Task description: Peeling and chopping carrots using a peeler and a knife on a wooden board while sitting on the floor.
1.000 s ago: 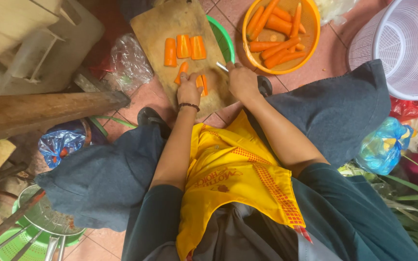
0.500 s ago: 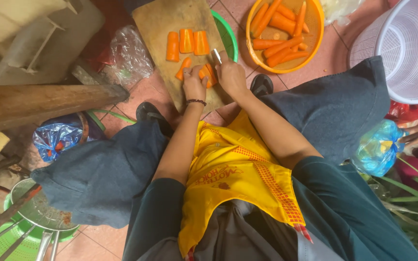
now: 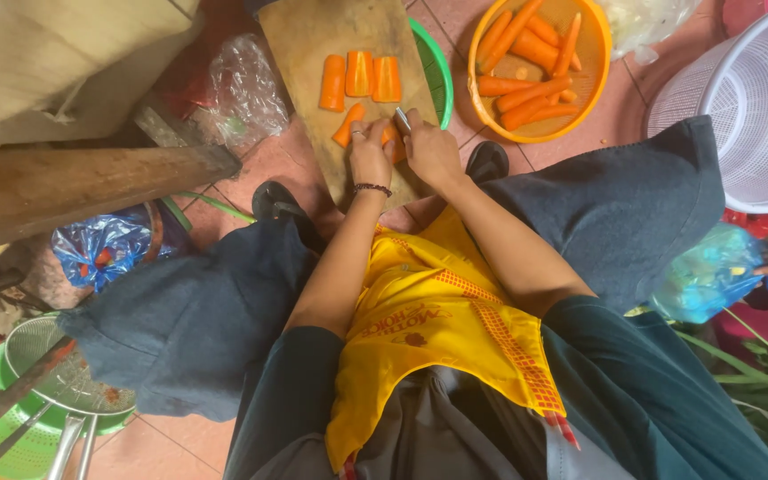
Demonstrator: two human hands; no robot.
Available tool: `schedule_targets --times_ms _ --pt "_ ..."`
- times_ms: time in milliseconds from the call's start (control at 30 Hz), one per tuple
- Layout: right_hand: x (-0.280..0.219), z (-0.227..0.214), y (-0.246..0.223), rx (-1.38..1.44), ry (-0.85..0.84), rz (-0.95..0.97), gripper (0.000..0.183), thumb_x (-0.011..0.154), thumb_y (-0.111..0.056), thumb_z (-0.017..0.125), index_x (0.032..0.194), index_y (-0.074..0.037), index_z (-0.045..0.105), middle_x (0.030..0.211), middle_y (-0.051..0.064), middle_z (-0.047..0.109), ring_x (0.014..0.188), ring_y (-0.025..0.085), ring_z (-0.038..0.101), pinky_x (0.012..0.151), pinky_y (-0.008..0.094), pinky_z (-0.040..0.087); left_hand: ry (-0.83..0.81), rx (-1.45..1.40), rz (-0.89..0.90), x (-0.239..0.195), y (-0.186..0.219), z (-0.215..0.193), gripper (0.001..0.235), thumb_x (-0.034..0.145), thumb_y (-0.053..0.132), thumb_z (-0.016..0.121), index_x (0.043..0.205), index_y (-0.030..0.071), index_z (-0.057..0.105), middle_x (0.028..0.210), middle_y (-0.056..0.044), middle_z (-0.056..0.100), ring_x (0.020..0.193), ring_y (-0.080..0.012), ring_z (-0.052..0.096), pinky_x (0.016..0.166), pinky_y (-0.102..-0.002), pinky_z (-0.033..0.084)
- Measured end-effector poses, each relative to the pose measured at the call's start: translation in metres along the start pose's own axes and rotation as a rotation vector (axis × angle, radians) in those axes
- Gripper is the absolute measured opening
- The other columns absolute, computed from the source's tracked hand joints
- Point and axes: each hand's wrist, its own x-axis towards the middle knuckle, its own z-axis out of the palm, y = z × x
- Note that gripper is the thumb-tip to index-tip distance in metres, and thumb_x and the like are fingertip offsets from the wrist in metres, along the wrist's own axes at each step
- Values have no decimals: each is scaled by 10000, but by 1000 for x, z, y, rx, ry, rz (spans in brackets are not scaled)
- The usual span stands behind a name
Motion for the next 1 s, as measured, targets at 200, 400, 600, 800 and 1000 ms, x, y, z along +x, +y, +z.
schedule_targets --times_ms 200,400,600,800,1000 --pt "-1 16 5 -46 72 22 233 953 -74 613 1144 -15 493 971 278 696 796 497 671 673 578 525 -16 19 -8 1 5 -6 434 797 -27 757 1193 127 670 1211 -183 554 1052 -394 645 864 -449 551" --pt "12 -11 -4 0 -54 138 332 951 -162 652 1200 -9 494 858 278 698 802 499 664 697 597 507 4 -22 -17 2 1 -2 411 797 2 767 1174 110 641 1212 -197 543 1045 -401 655 861 -457 552" --pt "12 -14 -19 -33 -59 37 334 923 -133 652 1186 1 495 901 259 702 812 481 676 690 576 516 21 25 -13 2 -2 1 398 804 -9 737 1166 110 623 1217 -191 565 1033 -413 654 840 -477 554" --pt "21 13 -9 -151 -75 -38 238 903 -91 615 1100 -5 514 890 244 707 817 455 692 738 558 537 -4 82 -51 0 -21 19 348 874 -44 638 1176 126 618 1229 -194 582 1005 -426 657 832 -498 551" --pt "13 18 -2 -45 79 -42 222 920 -93 604 1100 -2 512 899 263 704 778 468 681 673 554 527 -5 53 -38 5 -4 4 309 843 9 718 1122 108 630 1192 -233 562 954 -455 637 801 -513 538"
